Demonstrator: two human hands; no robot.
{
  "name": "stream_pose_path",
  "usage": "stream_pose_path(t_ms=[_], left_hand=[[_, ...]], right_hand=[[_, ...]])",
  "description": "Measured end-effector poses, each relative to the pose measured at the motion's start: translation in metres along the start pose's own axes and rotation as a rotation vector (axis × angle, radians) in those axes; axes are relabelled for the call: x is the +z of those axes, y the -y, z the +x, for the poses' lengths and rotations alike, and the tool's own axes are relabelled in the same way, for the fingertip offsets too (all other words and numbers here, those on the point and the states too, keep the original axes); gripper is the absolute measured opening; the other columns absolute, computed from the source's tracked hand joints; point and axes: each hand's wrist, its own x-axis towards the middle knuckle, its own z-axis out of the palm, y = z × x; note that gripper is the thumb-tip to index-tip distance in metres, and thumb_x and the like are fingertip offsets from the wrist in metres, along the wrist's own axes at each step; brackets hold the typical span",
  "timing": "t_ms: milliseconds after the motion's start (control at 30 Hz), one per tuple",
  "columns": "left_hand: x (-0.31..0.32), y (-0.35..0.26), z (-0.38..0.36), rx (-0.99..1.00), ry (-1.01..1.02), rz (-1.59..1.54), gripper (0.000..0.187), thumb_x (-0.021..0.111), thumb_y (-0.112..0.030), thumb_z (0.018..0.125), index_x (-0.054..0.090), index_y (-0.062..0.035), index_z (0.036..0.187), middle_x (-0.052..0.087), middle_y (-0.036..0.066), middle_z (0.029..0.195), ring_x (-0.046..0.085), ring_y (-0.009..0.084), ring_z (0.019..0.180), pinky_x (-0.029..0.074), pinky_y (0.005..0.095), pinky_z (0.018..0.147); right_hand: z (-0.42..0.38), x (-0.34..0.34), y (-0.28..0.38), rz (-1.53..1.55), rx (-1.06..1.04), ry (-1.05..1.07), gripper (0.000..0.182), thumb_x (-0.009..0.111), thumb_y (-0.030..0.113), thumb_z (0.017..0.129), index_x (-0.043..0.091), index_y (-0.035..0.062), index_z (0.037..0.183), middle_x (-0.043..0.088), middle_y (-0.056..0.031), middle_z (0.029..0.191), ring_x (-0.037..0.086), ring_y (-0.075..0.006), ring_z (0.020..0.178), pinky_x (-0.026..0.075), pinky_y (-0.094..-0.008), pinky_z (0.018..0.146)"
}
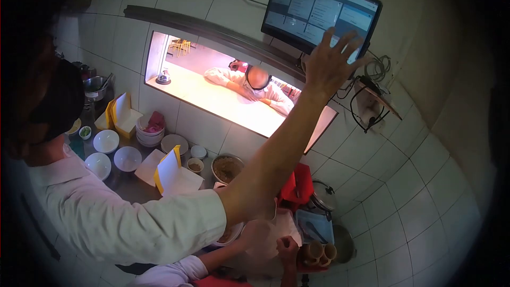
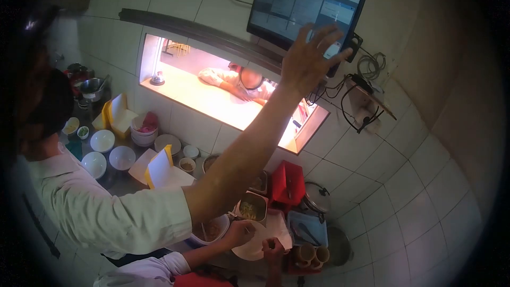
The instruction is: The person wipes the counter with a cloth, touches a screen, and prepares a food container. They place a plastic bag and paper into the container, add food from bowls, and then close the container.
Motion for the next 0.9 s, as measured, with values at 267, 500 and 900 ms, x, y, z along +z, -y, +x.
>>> stream_pose_path(t_ms=[267, 500, 900], left_hand=[[-0.011, -0.067, -0.330, -0.619, 0.536, -0.553, 0.053, 0.063, -0.006, 0.077, 0.055, -0.0334, 0.122, 0.048, 0.001, 0.129, 0.039, 0.0193, 0.127, 0.032, 0.0440, 0.108], [-0.014, -0.060, -0.260, -0.471, 0.439, -0.466, 0.049, 0.061, -0.007, 0.078, 0.056, -0.0320, 0.120, 0.051, 0.002, 0.125, 0.043, 0.0202, 0.124, 0.033, 0.0429, 0.107], [-0.033, 0.070, 0.264, 0.279, -0.376, 0.062, 0.064, 0.061, -0.002, 0.083, 0.043, -0.0310, 0.136, 0.037, 0.002, 0.141, 0.030, 0.0185, 0.137, 0.026, 0.0409, 0.112]], right_hand=[[-0.018, 0.003, 0.024, 0.088, -0.086, 0.064, 0.051, 0.081, 0.025, 0.073, 0.055, -0.0008, 0.109, 0.063, -0.0092, 0.091, 0.064, -0.0141, 0.067, 0.051, -0.0281, 0.057], [-0.007, 0.022, 0.041, -0.237, -0.408, 0.013, 0.021, 0.051, 0.011, 0.085, 0.060, 0.0018, 0.102, 0.065, -0.0170, 0.089, 0.065, -0.0296, 0.080, 0.050, -0.0339, 0.063], [0.005, 0.011, 0.053, -0.240, -0.449, 0.098, 0.015, 0.069, 0.008, 0.066, 0.066, 0.0054, 0.081, 0.063, -0.0125, 0.083, 0.064, -0.0299, 0.073, 0.050, -0.0393, 0.062]])
